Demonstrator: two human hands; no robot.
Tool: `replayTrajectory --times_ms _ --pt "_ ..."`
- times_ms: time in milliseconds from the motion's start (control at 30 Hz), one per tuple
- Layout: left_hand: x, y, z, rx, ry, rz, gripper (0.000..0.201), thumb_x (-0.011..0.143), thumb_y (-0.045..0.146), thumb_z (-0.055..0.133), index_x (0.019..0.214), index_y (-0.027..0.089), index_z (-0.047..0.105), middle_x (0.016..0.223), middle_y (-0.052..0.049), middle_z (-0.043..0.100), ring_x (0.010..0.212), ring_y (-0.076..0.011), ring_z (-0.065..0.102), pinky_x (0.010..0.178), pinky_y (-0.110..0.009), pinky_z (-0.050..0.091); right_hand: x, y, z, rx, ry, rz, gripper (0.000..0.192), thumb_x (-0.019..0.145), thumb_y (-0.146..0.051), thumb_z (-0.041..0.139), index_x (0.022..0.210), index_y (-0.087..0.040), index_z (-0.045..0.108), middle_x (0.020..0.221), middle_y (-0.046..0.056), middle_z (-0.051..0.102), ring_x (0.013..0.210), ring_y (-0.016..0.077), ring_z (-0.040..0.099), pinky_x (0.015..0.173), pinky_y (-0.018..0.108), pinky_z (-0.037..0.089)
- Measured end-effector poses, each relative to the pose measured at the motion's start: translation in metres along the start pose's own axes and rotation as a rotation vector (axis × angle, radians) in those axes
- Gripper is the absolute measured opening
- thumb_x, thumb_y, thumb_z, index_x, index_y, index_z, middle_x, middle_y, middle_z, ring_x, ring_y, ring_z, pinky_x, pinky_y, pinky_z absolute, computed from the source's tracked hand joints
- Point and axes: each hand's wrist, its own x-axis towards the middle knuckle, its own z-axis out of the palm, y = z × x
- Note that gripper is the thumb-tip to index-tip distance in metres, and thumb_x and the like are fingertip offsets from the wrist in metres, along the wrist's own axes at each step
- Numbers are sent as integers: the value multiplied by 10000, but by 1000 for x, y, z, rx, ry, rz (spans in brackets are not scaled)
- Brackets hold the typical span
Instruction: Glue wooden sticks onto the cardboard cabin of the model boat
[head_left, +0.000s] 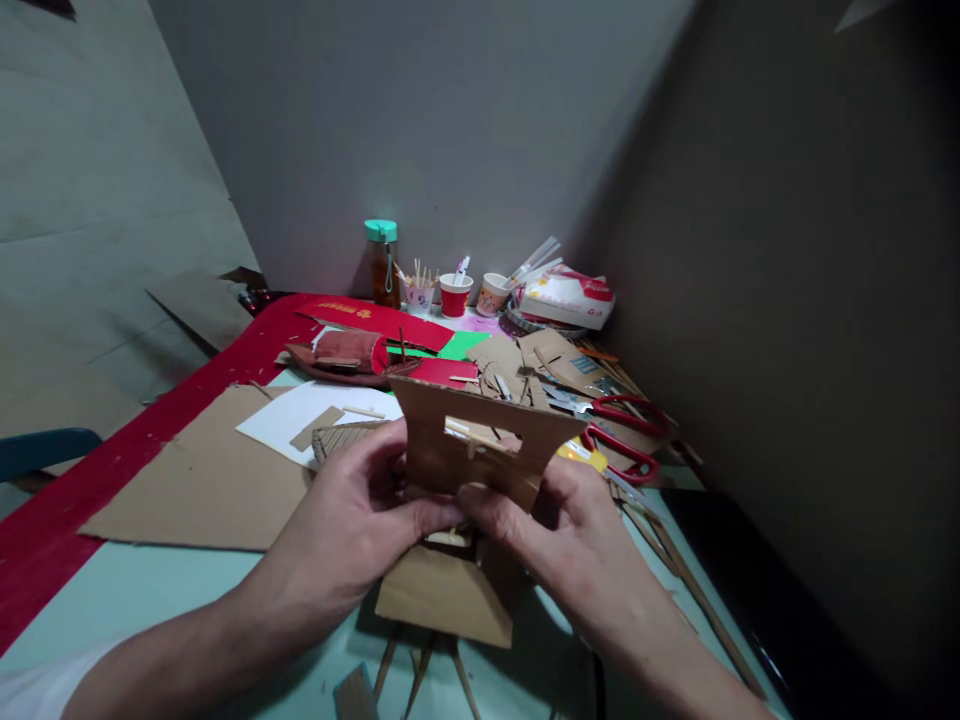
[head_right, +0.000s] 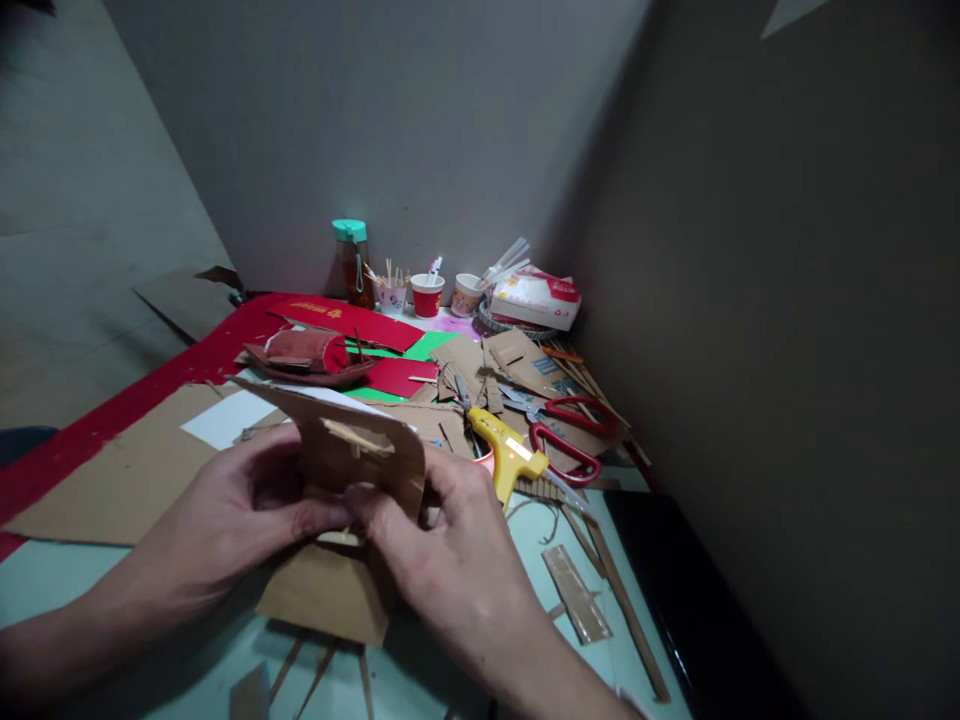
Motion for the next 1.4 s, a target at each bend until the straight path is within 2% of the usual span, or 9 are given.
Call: replayTrajectory --times_ms 167,333,567,700,833,1067,1167,1267,1400 --pt "-2 -2 0 -64 -21 -45 412 613 82 948 932 281 783 916 49 845 946 -175 792 792 -175 618 1 3 1 -72 66 4 108 835 -224 642 784 -183 728 744 8 735 672 162 642 582 248 481" --pt "-3 0 0 -46 -8 -61 468 606 41 941 971 280 770 973 56 849 943 -154 790 813 -151 608 1 -2 -2 -38 28 57 116 842 -260 676 778 -179 729 754 20 745 675 174 659 598 261 506" --pt "0 0 -4 -71 -81 -31 374 674 78 924 951 279 772 930 82 840 912 -107 777 788 -108 591 -2 -3 -5 -59 16 32 205 914 -299 645 749 -184 681 706 -6 641 614 129 554 495 206 409" --pt "3 -1 -4 0 -66 4 349 685 103 920 946 284 774 912 94 827 872 -105 762 767 -117 596 -4 -1 -5 -184 39 -59 215 953 -240 598 755 -193 667 714 -16 628 647 120 526 503 195 371" --pt "6 -2 -3 72 -36 -2 376 674 88 918 967 277 779 939 84 831 886 -112 758 789 -112 586 -4 3 -4 -156 33 -51 216 961 -242 587 755 -208 641 741 -19 639 674 125 539 484 198 352" --pt "1 0 -7 12 -72 -73 371 726 94 864 1038 277 779 1007 49 842 933 -153 778 818 -158 600 -4 7 -4 -51 37 9 152 999 -344 582 973 -239 689 866 -8 663 753 153 591 583 245 462" --pt "-1 1 -7 -53 -32 -107 359 731 114 846 1061 233 770 1025 -4 844 912 -200 788 797 -222 625 -5 9 -6 -124 196 -93 66 983 -283 625 1035 -254 654 931 -17 667 813 154 621 680 275 498" --pt "-1 0 -6 -111 45 -150 343 724 160 847 1054 201 761 1004 -46 843 879 -249 794 772 -295 637 -7 10 -6 -339 374 -291 64 959 -174 651 952 -230 621 870 -24 623 767 137 583 683 281 467" --pt "1 -4 -6 -86 142 -58 319 722 163 852 1025 230 780 1019 -20 835 981 -251 773 858 -303 603 -10 9 -2 -542 219 -490 102 947 -74 644 916 -165 676 845 21 606 801 151 556 708 292 456"
